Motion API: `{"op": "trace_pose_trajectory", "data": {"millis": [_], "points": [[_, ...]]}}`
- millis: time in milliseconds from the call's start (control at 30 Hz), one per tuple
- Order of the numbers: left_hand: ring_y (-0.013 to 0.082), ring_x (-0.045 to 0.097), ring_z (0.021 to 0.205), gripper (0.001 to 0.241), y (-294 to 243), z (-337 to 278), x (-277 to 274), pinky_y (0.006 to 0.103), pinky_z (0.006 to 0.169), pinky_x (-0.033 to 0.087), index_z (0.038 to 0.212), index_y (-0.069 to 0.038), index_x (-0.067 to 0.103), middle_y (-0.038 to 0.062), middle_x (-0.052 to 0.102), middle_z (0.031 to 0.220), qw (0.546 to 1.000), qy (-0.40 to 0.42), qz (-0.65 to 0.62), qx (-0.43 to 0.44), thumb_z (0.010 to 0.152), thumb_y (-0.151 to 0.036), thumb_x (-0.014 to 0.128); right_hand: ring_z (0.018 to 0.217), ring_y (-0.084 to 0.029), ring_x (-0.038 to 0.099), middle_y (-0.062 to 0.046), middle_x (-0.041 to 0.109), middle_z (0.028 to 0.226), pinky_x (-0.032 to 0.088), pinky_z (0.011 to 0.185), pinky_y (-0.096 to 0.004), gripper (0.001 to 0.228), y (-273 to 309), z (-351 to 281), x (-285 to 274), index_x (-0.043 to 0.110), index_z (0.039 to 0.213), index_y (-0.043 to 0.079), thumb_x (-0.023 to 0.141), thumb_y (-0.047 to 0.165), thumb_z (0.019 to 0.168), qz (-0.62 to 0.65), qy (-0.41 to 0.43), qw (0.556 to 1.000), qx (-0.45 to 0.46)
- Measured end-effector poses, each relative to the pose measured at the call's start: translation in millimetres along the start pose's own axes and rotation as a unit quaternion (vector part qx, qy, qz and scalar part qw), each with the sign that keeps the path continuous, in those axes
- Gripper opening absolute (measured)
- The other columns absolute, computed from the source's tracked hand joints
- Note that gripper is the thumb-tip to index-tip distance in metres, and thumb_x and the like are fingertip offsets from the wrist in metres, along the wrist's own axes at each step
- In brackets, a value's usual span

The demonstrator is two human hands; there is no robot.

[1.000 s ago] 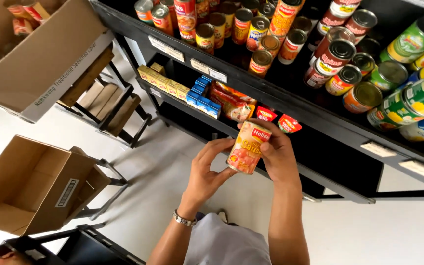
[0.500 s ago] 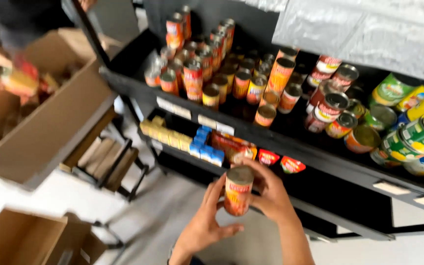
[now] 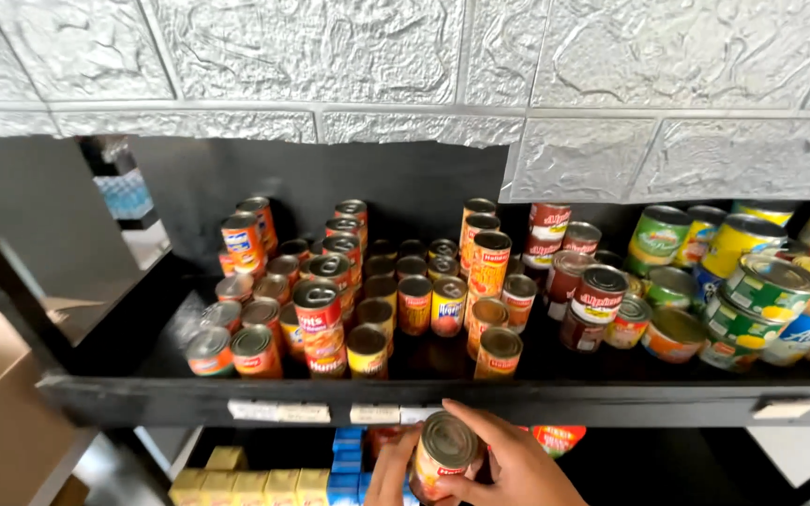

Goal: Stocking canned goods from a cardboard box onto store shelves.

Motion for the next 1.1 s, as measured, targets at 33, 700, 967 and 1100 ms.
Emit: {"op": "trace_pose_trajectory", "data": {"millis": [33,700,967,1100], "points": [[0.0334,0.067,0.126,0.086,2.7,7.5,0.4,0.0461,0.106,0.053,0.138,-0.003,0.057,0.014,0.066,0.132,1.000,0.027,0.013,0.002,0.064,-0.022,0.096,0.117,-0.017,0.070,-0.007,0.069,0.135,0.057,0.093,-0.031,0.088,0.5,5.5,-1.2,0.051,0.149,0.014,0.093,0.019,0.072,0.003,-0.003,1.000,-0.021],[0.0457,0.046,0.132,0.071,-4.0,125.9,-17.9,0.0510,0.110,0.035,0.134,0.013,0.051,0.033,0.051,0.139,0.899,0.190,0.364,0.154,0.084,-0.033,0.069,0.112,-0.038,0.063,-0.023,0.065,0.120,0.051,0.095,-0.044,0.060,34.5,301.2,-68.1,0.064,0.126,-0.004,0.082,0.029,0.079,-0.233,-0.224,0.930,-0.177],[0.0492,0.046,0.133,0.072,2.3,123.3,-16.7,0.0537,0.112,0.034,0.134,0.014,0.051,0.038,0.050,0.136,0.895,0.217,0.350,0.170,0.084,-0.033,0.071,0.127,-0.039,0.053,-0.024,0.055,0.136,0.045,0.104,-0.045,0.068,-33.7,399.1,-32.7,0.057,0.131,-0.004,0.083,0.036,0.083,-0.253,-0.213,0.942,-0.053],[0.0500,0.046,0.132,0.074,4.0,121.5,-16.5,0.0547,0.112,0.033,0.133,0.014,0.051,0.039,0.049,0.139,0.901,0.206,0.339,0.175,0.082,-0.034,0.071,0.127,-0.042,0.054,-0.027,0.051,0.143,0.047,0.104,-0.046,0.065,-43.9,414.3,-23.3,0.054,0.135,-0.004,0.080,0.031,0.086,-0.286,-0.219,0.931,-0.056]]}}
Point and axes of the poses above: each hand's wrist, its own z-axis towards the middle knuckle, its own x-axis out of the palm, y = z × x, the point moved 4 cm from there along z, towards the middle knuckle
